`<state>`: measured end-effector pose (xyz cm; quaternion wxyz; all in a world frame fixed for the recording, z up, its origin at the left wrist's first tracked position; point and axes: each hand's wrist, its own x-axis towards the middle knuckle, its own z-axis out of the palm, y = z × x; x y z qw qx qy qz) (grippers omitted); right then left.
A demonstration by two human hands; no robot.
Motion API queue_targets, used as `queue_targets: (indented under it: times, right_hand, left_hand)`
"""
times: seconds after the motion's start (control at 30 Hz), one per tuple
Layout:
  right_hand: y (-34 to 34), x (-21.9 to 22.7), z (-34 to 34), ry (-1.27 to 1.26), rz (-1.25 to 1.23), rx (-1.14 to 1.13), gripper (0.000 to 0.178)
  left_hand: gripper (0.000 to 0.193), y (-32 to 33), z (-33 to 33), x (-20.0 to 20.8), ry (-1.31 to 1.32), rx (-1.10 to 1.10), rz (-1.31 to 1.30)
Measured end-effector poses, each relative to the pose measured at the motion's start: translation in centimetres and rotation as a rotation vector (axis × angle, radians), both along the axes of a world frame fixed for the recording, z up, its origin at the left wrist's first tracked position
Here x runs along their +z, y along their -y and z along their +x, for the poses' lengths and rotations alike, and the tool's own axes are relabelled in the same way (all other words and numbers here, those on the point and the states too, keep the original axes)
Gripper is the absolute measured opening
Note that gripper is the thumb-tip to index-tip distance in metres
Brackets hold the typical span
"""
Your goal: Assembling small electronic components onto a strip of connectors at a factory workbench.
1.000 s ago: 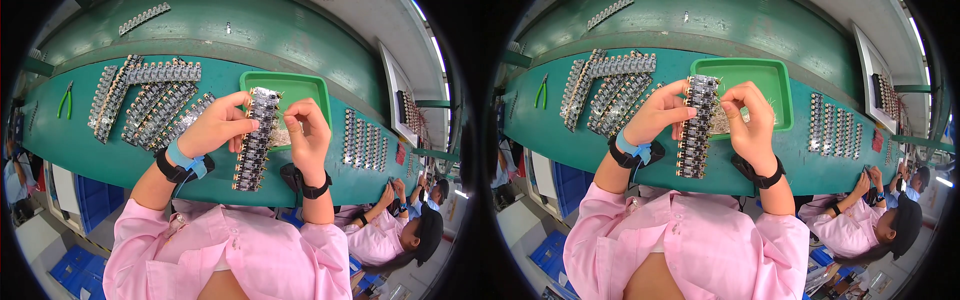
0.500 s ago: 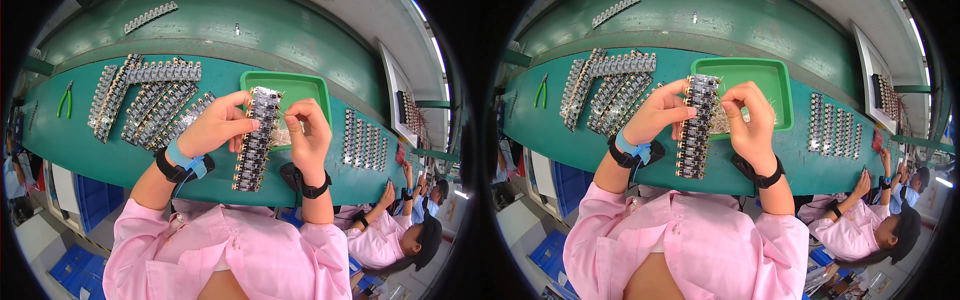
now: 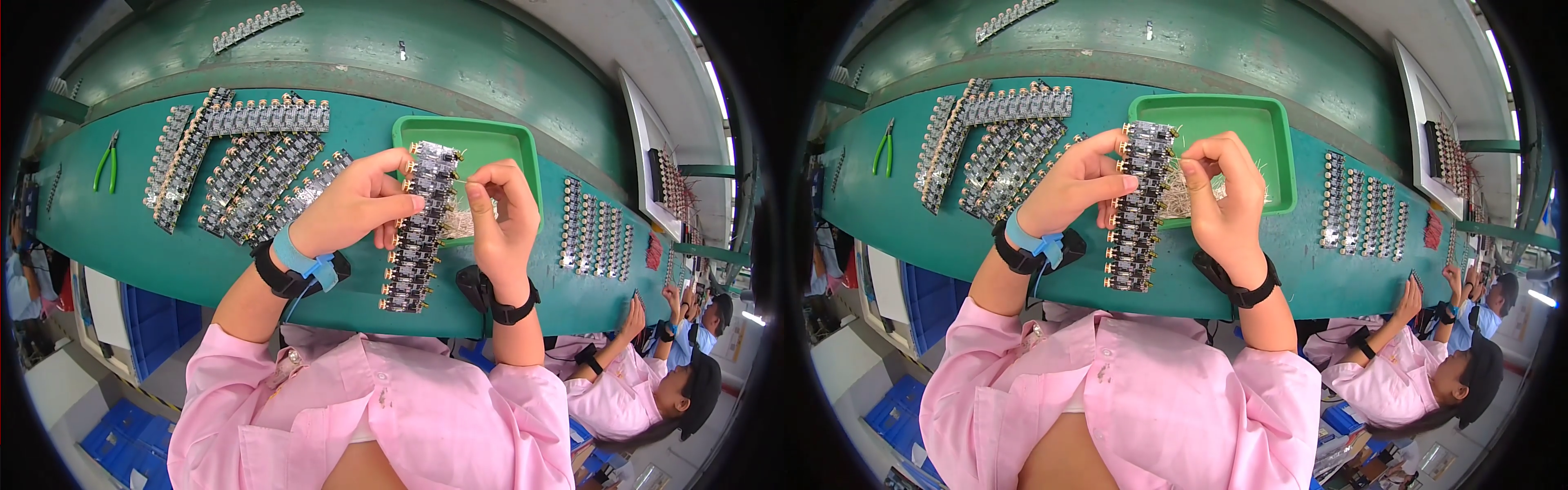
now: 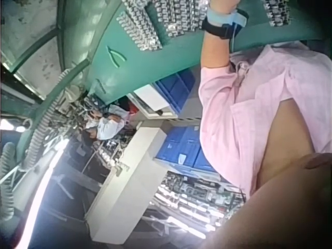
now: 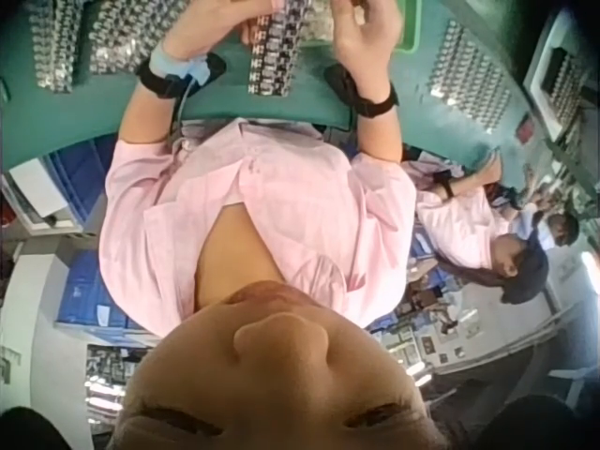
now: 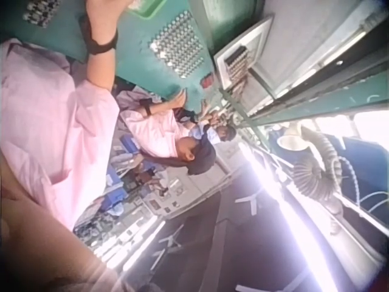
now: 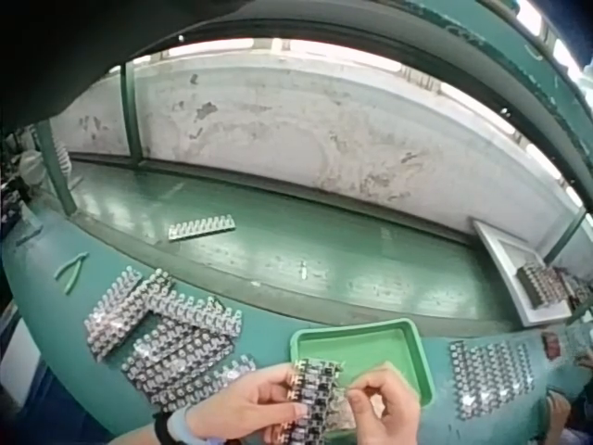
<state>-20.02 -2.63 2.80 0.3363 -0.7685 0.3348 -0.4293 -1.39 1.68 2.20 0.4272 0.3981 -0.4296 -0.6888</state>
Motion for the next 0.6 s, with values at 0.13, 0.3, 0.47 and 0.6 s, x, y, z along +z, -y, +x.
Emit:
queue_targets:
  times: [0.13, 0.3, 0.47, 0.6]
  right_hand:
    - [-0.03, -0.35, -0.1, 0.028, 0.118, -0.016, 0.005]
    - [0.28, -0.33, 0.01, 0.057, 0.216, 0.004, 0.006]
    - [0.39, -0.06, 0.28, 0.074, 0.195, 0.006, 0.007]
    - [0.35, 0.24, 0.42, 0.116, 0.238, -0.06, 0.007]
  left_hand:
    - [0.037, -0.07, 0.05, 0.0, -0.001, -0.004, 0.0]
    - [0.035, -0.16, 0.03, 0.21, 0.012, -0.036, -0.018]
    - [0.035, -0.07, -0.01, 0.09, 0.023, -0.039, -0.012]
    - [0.017, 0.05, 0.04, 0.19, -0.004, -0.017, -0.006]
